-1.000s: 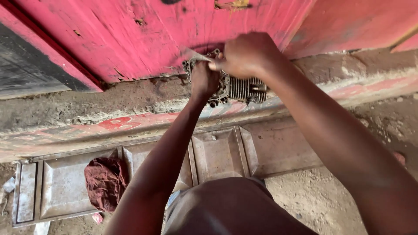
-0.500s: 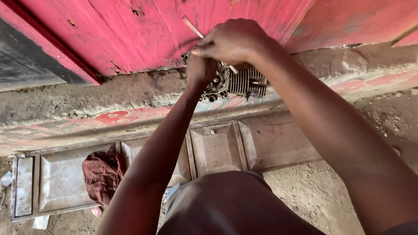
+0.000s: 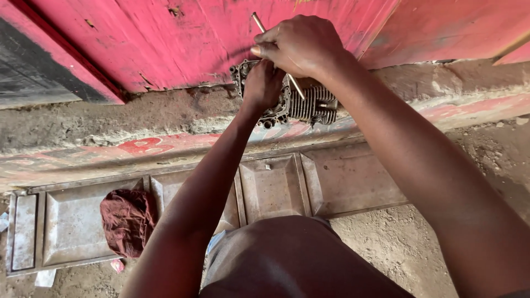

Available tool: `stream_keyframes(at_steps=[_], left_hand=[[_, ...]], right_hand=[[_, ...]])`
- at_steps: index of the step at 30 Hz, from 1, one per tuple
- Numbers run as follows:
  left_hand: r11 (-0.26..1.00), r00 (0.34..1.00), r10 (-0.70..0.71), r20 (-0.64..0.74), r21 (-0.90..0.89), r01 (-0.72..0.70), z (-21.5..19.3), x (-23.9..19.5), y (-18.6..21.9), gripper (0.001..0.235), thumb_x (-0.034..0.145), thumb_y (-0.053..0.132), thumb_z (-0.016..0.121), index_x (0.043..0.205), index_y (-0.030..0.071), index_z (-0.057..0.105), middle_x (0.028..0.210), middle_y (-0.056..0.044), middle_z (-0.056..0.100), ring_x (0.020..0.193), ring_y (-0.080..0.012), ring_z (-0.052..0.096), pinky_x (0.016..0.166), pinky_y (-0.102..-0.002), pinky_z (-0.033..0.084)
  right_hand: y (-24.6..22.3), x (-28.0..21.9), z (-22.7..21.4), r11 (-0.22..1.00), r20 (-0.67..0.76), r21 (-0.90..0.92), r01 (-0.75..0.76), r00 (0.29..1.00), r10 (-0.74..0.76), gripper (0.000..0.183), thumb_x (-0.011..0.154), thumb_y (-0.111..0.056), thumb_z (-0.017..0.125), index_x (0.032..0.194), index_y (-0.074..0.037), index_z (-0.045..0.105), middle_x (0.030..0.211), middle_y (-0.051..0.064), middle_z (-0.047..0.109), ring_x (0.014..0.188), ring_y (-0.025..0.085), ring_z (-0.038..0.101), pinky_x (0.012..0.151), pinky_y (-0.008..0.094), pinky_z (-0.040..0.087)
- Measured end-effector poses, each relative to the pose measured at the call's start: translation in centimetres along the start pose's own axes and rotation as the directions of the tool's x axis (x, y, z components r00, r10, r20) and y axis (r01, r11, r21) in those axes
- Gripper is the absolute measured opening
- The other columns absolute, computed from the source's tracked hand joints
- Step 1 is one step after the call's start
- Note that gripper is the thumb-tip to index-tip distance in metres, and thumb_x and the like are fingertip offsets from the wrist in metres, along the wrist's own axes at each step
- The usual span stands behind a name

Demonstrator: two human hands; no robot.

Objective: Inspecting and manipulating internal components of a motorcycle engine casing using a tool and hands.

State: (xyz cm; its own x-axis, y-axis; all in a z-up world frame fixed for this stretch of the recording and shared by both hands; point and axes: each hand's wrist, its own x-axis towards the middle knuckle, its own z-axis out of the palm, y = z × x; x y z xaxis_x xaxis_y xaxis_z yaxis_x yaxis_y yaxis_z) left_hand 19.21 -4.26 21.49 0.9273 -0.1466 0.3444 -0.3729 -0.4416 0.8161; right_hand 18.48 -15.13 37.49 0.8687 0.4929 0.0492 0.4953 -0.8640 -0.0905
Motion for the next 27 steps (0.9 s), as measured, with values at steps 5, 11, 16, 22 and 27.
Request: stream_keyframes(at_steps=[5,11,16,22,27], left_hand=[[0.999,0.990,0.003,0.143,-0.048,0.003,-0.5,0.5,-1.4,0.033,0.107,0.028,0.038,0.087,0.009,0.057,0.066,-0.004,0.064,0.046,-0.0134,0.059,0.044,-0.027,0.055],[0.999,0.991,0.023,0.135,-0.043,-0.017,-0.6,0.0,-0.7,0.031,0.105,0.027,0.040,0.087,0.009,0.057,0.068,-0.005,0.065,0.047,-0.0152,0.060,0.044,-0.029,0.055],[0.999,0.988,0.009,0.152,-0.047,-0.002,-0.4,-1.4,-1.2,0.030,0.103,0.026,0.041,0.087,0.008,0.058,0.069,-0.006,0.066,0.048,-0.0167,0.060,0.045,-0.031,0.054],[0.998,0.985,0.039,0.168,-0.045,-0.032,-1.0,-2.1,-1.1,0.027,0.101,0.025,0.042,0.087,0.008,0.058,0.070,-0.008,0.067,0.050,-0.0186,0.061,0.046,-0.032,0.054],[0.999,0.986,0.031,0.165,-0.028,-0.027,-0.9,-2.8,-1.0,0.025,0.099,0.024,0.044,0.087,0.007,0.058,0.072,-0.009,0.068,0.051,-0.0206,0.062,0.047,-0.034,0.054]], right_hand=[[-0.8,-1.2,0.1,0.992,0.070,0.119,0.041,0.996,-0.049,0.041,0.102,-0.039,0.061,0.140,-0.023,0.065,0.131,0.011,0.065,0.117,0.037,0.062,0.094,0.054,0.048],[-2.2,-3.5,2.2,0.929,-0.137,0.270,0.252,0.965,-0.222,0.043,0.097,0.002,0.064,0.135,-0.018,0.066,0.111,0.019,0.075,0.062,0.020,0.074,0.061,0.040,0.065],[-1.8,-5.2,1.3,0.900,-0.116,0.288,0.326,0.945,-0.305,0.055,0.104,0.004,0.063,0.149,-0.017,0.040,0.099,0.019,0.063,0.047,0.010,0.046,0.031,0.023,0.044],[-1.3,-4.6,2.8,0.896,-0.050,0.334,0.292,0.955,-0.292,0.045,0.099,0.007,0.059,0.139,-0.014,0.064,0.083,0.016,0.076,0.041,0.013,0.057,0.038,0.031,0.053],[-2.1,-4.7,2.1,0.869,-0.107,0.334,0.364,0.931,-0.349,0.045,0.096,0.006,0.058,0.137,-0.011,0.066,0.122,0.019,0.073,0.097,0.034,0.074,0.083,0.048,0.059]])
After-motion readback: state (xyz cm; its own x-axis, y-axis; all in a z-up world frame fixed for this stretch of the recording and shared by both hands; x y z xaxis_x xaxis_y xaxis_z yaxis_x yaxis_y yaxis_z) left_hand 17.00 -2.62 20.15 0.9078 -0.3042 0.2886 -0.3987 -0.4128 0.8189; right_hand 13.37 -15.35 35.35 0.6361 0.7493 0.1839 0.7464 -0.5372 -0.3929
